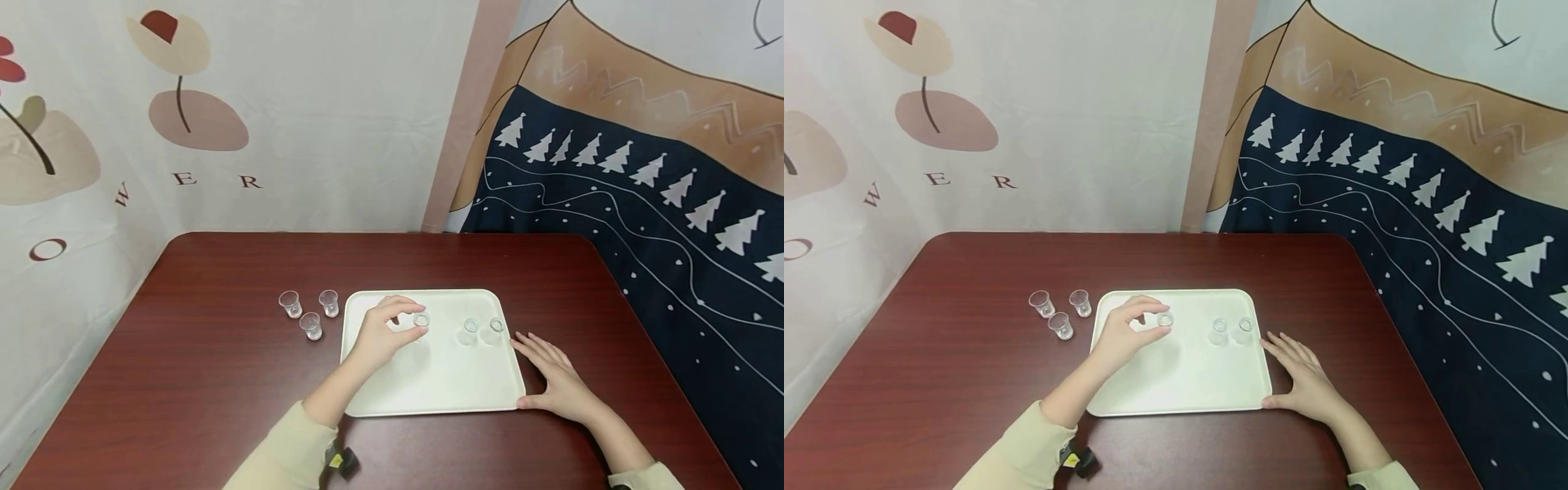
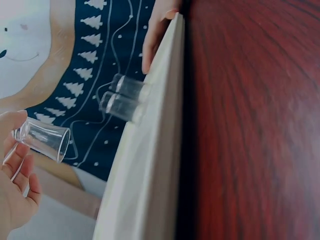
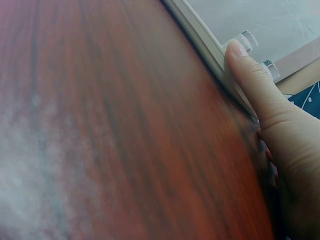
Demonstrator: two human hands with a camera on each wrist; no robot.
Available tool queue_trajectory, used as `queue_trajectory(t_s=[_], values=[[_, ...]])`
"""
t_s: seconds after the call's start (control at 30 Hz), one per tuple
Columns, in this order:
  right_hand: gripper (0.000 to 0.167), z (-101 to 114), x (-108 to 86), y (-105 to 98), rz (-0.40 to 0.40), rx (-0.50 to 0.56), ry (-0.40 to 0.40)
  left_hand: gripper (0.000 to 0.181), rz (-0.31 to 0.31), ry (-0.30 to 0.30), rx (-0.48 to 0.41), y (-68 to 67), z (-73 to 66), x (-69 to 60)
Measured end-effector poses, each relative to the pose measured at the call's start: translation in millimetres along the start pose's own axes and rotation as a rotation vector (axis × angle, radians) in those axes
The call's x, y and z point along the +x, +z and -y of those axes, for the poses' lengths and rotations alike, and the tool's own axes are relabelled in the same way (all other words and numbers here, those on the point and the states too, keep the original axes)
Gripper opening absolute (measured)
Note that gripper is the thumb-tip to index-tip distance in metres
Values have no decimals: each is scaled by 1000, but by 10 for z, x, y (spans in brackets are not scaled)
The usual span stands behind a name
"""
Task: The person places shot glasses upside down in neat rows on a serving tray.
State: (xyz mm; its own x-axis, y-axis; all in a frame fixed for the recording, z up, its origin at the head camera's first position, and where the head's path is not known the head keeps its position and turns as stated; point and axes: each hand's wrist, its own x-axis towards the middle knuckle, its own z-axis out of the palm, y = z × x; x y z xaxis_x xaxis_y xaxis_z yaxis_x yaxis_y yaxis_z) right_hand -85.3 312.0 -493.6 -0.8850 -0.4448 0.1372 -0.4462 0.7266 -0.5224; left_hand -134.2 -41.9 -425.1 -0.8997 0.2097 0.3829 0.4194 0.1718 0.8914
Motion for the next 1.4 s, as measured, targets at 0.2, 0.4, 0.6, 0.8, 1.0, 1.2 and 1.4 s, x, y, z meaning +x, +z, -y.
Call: queue_trajectory(t_s=[0.2,0.4,0.6,0.8,1.0,1.2,1.4], values=[[105,9,5,-10,8,9,24,28,40,-54,28,227,99,49],[105,9,10,-11,4,13,26,28,74,-69,97,396,190,78],[104,0,4,5,-8,1,-13,28,82,-99,135,485,246,84],[104,0,6,-1,-13,-1,-19,28,91,-138,150,502,269,94],[103,1,16,-8,-8,1,-16,27,99,-151,184,483,285,99],[103,7,20,-10,-3,3,-5,33,104,-142,220,457,288,106],[104,26,16,-18,-1,17,17,39,80,-114,216,354,229,80]])
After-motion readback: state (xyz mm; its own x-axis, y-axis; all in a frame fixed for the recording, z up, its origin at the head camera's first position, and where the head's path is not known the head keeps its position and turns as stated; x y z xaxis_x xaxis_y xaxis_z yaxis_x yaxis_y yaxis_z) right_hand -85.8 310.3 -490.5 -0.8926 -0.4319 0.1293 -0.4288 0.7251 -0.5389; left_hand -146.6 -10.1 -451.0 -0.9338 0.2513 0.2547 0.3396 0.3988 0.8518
